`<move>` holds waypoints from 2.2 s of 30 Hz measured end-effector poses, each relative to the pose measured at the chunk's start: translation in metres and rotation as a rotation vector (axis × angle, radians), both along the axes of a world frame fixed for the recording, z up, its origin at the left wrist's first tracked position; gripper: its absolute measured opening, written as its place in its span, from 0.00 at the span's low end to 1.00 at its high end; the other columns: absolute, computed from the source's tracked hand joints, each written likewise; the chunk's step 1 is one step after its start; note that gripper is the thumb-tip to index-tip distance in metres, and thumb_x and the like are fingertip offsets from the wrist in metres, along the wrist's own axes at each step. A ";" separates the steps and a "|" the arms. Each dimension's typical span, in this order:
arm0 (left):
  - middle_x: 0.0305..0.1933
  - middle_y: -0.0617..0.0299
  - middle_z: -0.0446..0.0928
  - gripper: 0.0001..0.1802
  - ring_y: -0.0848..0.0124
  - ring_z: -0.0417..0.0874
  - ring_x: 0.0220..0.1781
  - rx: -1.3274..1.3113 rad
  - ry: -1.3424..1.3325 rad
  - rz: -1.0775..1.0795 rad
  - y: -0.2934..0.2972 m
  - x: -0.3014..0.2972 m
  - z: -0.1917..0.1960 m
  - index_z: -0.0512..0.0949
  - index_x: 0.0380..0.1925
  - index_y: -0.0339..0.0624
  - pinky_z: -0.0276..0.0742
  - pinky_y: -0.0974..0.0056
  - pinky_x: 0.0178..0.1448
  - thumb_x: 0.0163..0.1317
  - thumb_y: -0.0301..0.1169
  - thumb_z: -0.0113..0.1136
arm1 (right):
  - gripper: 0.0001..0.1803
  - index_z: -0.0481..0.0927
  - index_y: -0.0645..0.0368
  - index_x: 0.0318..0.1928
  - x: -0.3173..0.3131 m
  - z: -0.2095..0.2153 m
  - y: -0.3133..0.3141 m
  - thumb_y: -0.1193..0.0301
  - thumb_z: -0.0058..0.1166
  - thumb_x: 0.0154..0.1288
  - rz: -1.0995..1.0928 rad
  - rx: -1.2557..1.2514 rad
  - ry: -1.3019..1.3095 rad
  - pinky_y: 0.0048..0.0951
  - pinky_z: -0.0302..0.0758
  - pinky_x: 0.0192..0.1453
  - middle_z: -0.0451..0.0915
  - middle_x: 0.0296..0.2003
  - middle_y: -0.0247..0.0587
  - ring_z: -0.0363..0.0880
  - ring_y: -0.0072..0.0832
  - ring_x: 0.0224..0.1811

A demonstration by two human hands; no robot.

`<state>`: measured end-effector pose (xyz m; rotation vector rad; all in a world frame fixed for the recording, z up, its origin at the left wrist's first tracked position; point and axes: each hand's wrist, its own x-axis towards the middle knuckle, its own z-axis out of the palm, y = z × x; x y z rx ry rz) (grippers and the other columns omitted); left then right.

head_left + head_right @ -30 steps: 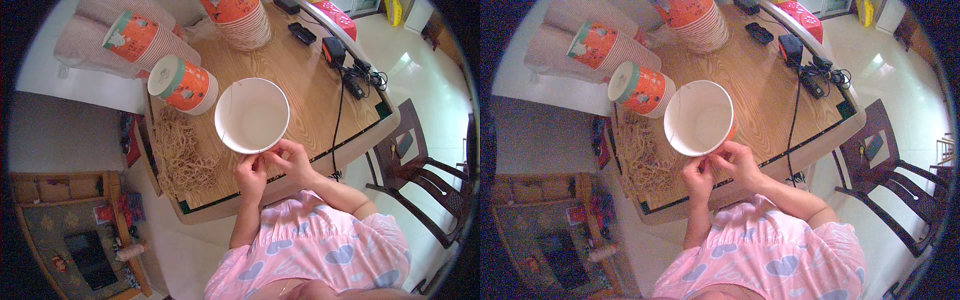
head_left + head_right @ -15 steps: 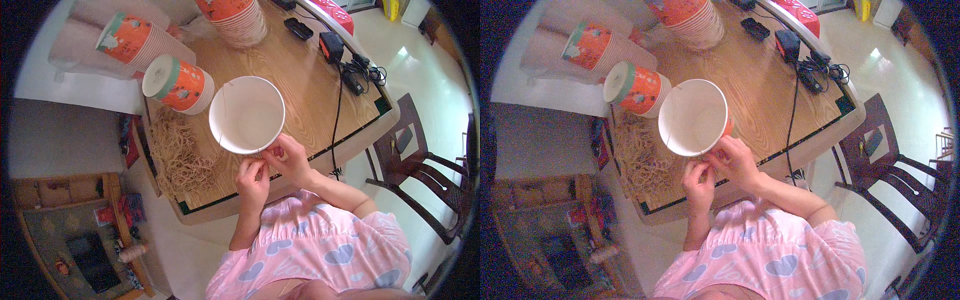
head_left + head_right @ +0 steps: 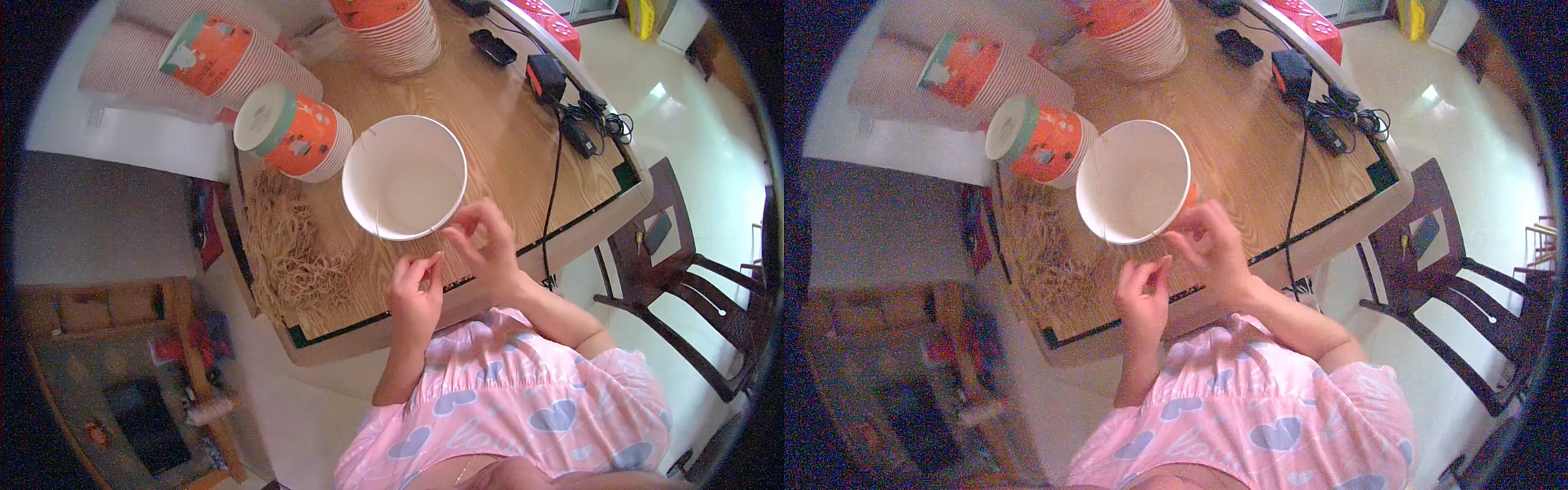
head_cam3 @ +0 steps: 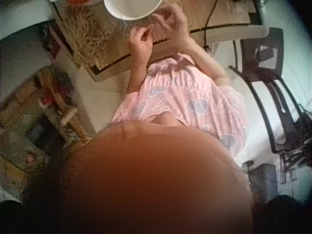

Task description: Thread a handle through a bucket and organize themed buckets on a table.

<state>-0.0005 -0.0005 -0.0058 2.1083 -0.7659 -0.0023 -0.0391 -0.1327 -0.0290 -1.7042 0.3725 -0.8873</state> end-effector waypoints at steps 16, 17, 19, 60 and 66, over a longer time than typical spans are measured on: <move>0.31 0.53 0.76 0.05 0.56 0.79 0.31 0.066 -0.082 0.023 -0.007 0.010 -0.017 0.79 0.30 0.36 0.75 0.58 0.35 0.53 0.24 0.60 | 0.06 0.77 0.64 0.34 -0.004 -0.003 0.012 0.80 0.57 0.55 0.115 0.049 0.078 0.22 0.70 0.36 0.74 0.27 0.37 0.73 0.23 0.31; 0.31 0.53 0.76 0.05 0.56 0.79 0.31 0.067 -0.080 0.021 -0.007 0.010 -0.020 0.79 0.30 0.36 0.75 0.58 0.35 0.53 0.24 0.60 | 0.05 0.77 0.64 0.35 -0.002 -0.004 0.012 0.80 0.56 0.56 0.150 0.143 0.084 0.21 0.70 0.35 0.75 0.27 0.35 0.72 0.20 0.31; 0.32 0.52 0.76 0.05 0.53 0.79 0.33 0.030 -0.061 0.016 -0.008 0.013 -0.025 0.79 0.30 0.36 0.75 0.56 0.37 0.52 0.23 0.60 | 0.04 0.77 0.64 0.35 0.000 -0.004 0.013 0.78 0.55 0.59 0.205 0.298 0.133 0.19 0.70 0.35 0.75 0.28 0.32 0.72 0.17 0.31; 0.33 0.67 0.74 0.10 0.69 0.75 0.39 0.272 -0.526 -0.235 -0.023 0.044 0.033 0.77 0.32 0.47 0.62 0.54 0.52 0.48 0.29 0.63 | 0.04 0.74 0.64 0.35 -0.009 -0.013 0.002 0.77 0.53 0.60 0.354 0.416 0.116 0.19 0.68 0.39 0.72 0.32 0.31 0.69 0.16 0.34; 0.32 0.66 0.74 0.09 0.68 0.75 0.38 0.326 -0.565 -0.216 -0.025 0.047 0.037 0.76 0.31 0.47 0.63 0.54 0.52 0.48 0.29 0.63 | 0.04 0.74 0.63 0.34 -0.010 -0.004 -0.004 0.76 0.53 0.60 0.368 0.343 0.114 0.19 0.67 0.37 0.73 0.29 0.30 0.69 0.17 0.32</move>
